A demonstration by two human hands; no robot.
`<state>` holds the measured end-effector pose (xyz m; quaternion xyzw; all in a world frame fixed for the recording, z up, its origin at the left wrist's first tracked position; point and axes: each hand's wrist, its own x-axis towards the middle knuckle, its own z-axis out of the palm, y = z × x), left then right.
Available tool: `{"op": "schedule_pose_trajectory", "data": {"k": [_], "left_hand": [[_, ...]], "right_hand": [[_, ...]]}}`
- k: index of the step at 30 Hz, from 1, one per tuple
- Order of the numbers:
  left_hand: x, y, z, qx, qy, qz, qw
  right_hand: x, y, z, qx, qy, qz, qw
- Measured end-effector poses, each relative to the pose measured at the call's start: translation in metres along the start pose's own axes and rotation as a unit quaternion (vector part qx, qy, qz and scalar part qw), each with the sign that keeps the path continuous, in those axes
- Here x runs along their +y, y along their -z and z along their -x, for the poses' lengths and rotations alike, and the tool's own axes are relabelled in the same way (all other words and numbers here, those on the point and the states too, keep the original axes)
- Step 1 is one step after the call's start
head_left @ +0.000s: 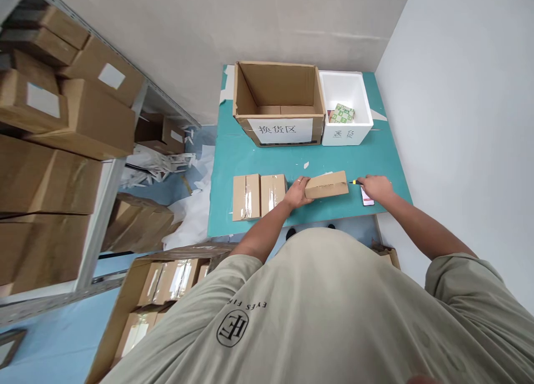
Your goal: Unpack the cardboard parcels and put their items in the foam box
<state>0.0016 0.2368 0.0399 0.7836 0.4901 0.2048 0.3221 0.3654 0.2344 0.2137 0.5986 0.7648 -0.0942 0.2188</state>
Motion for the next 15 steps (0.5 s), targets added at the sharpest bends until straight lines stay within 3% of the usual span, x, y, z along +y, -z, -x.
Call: {"op": "schedule_pose_trajectory", "data": {"k": [5,8,12,15], "left_hand": [[-0.007,0.005,0.004,0.007,0.012,-0.004,1.0],[-0.011,0.008,0.006,0.004,0.016,-0.005,1.0],[-0.013,0.009,0.006,-0.007,0.016,-0.009,1.0],[-0.013,0.011,0.005,-0.018,0.014,-0.026,0.999]], "right_hand": [[0.053,-0.017,0.008,0.013,-0.078,-0.021,0.997],[0.069,-0.03,0.017,0.047,-0.105,-0.078,0.99],[0.06,-0.052,0.017,0.092,-0.114,-0.23,0.962],[0.038,-0.072,0.008,0.082,-0.123,-0.394,0.907]]}}
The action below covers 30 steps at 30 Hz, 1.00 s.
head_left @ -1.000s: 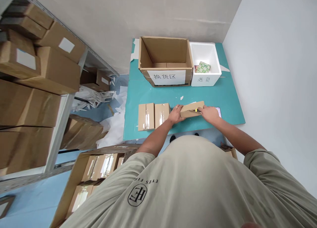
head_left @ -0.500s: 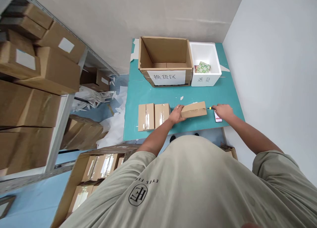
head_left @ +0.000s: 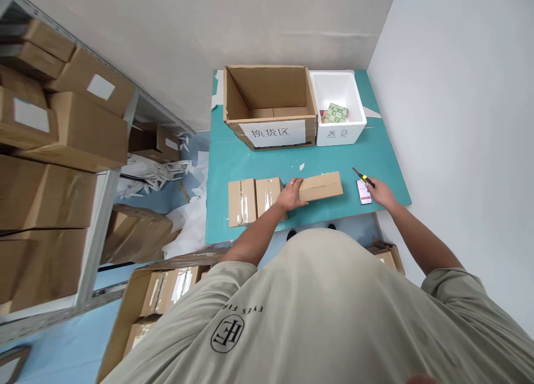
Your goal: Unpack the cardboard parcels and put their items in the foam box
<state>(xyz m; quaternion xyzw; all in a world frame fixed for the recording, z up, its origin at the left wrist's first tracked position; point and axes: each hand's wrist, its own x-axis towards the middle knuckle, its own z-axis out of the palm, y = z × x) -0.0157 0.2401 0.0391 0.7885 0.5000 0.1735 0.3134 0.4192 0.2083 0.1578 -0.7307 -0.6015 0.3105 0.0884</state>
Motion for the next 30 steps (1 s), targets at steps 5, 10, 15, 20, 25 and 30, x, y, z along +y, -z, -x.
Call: {"op": "schedule_pose_trajectory", "data": {"k": [5,10,15,20,25,30], "left_hand": [[0.016,0.0,-0.009,0.0,-0.004,-0.085,0.996],[0.047,-0.024,-0.038,-0.012,-0.028,-0.116,0.993],[0.065,-0.05,-0.06,-0.018,-0.028,-0.119,0.992],[0.073,-0.052,-0.067,-0.021,-0.026,-0.104,0.994],[0.074,-0.041,-0.067,-0.031,-0.016,-0.125,0.991],[0.075,-0.032,-0.064,-0.045,-0.008,-0.139,0.989]], "right_hand": [[-0.012,-0.048,0.0,-0.085,-0.101,-0.221,0.966],[-0.02,-0.066,0.005,-0.092,-0.099,-0.236,0.962],[-0.022,-0.076,0.013,-0.074,-0.1,-0.253,0.959],[-0.025,-0.087,0.024,-0.079,-0.106,-0.279,0.951],[-0.025,-0.088,0.024,-0.091,-0.101,-0.284,0.949],[-0.026,-0.088,0.017,-0.103,-0.093,-0.279,0.95]]}}
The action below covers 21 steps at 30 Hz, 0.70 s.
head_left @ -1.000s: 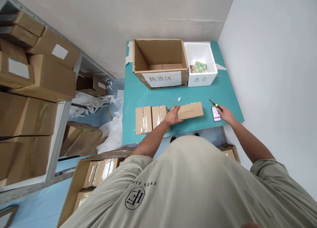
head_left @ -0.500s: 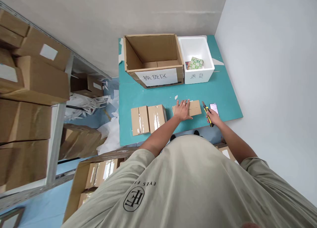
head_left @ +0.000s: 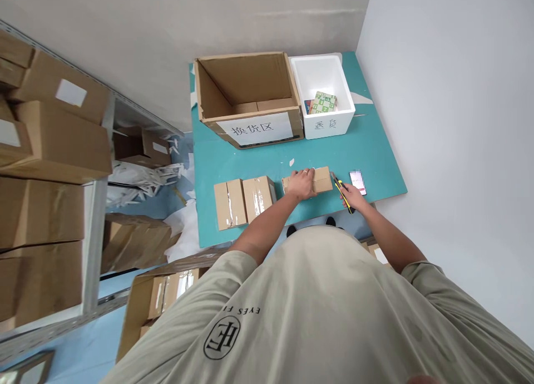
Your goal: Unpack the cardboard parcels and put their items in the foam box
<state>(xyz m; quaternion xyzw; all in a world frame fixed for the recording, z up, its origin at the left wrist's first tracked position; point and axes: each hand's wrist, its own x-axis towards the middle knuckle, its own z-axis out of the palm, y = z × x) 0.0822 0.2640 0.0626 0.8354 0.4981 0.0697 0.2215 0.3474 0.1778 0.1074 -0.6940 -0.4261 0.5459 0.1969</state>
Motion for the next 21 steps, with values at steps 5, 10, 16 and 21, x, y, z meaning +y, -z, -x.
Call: {"op": "schedule_pose_trajectory", "data": {"k": [5,10,16,21], "left_hand": [[0.009,0.01,0.002,-0.014,0.015,-0.021,1.0],[0.021,0.023,0.005,-0.059,0.029,-0.075,0.995],[0.029,0.029,0.008,-0.074,0.028,-0.096,0.992],[0.028,0.024,0.009,-0.07,0.021,-0.089,0.993]], "right_hand": [[-0.003,-0.002,-0.002,-0.009,-0.008,-0.005,1.0],[-0.006,0.002,-0.002,-0.012,-0.031,-0.001,0.999],[-0.011,0.015,-0.004,-0.035,-0.049,0.066,0.996],[-0.012,0.027,-0.005,-0.053,-0.064,0.094,0.992]]}}
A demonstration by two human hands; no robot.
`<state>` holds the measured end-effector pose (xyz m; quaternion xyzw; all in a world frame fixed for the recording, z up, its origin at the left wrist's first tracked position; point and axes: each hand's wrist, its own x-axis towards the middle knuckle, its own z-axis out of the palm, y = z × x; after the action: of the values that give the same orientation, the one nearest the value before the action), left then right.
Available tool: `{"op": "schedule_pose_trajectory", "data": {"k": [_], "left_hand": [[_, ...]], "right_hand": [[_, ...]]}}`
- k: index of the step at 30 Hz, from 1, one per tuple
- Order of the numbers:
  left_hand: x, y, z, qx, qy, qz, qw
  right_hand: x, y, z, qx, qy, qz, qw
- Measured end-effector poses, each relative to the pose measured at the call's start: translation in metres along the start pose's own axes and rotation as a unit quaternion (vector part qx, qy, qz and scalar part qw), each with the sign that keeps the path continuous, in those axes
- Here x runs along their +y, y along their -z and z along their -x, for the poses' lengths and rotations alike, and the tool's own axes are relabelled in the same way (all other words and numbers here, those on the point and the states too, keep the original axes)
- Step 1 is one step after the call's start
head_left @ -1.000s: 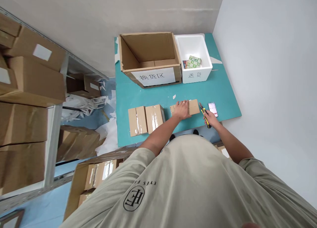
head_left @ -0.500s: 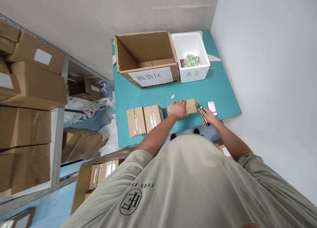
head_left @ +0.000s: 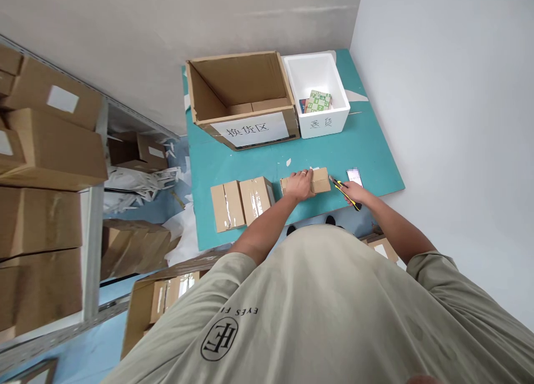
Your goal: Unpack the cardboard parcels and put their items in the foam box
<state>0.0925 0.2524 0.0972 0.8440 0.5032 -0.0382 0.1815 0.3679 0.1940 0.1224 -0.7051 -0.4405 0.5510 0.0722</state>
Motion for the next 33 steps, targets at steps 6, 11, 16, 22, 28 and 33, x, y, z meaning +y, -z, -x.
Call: {"op": "schedule_pose_trajectory", "data": {"k": [6,11,16,22,28,33], "left_hand": [[0.0,-0.004,-0.002,0.006,-0.007,0.008,1.0],[-0.002,-0.007,-0.005,0.002,-0.017,0.006,1.0],[-0.002,-0.005,-0.006,0.0,-0.004,0.009,1.0],[-0.002,0.0,-0.01,-0.009,0.012,0.01,1.0],[-0.003,-0.003,-0.006,-0.016,-0.013,-0.008,1.0],[-0.014,-0.003,0.017,0.001,-0.008,-0.009,1.0]], "right_hand": [[0.008,0.012,0.005,-0.043,0.0,0.002,0.999],[0.012,0.014,0.008,-0.043,-0.006,-0.001,0.999],[0.022,0.016,0.01,-0.049,-0.011,-0.012,0.999],[0.063,-0.005,0.012,0.023,-0.016,-0.092,0.995],[0.088,-0.056,-0.022,0.09,-0.032,-0.166,0.981],[0.099,-0.078,-0.054,0.142,-0.048,-0.078,0.986]]}}
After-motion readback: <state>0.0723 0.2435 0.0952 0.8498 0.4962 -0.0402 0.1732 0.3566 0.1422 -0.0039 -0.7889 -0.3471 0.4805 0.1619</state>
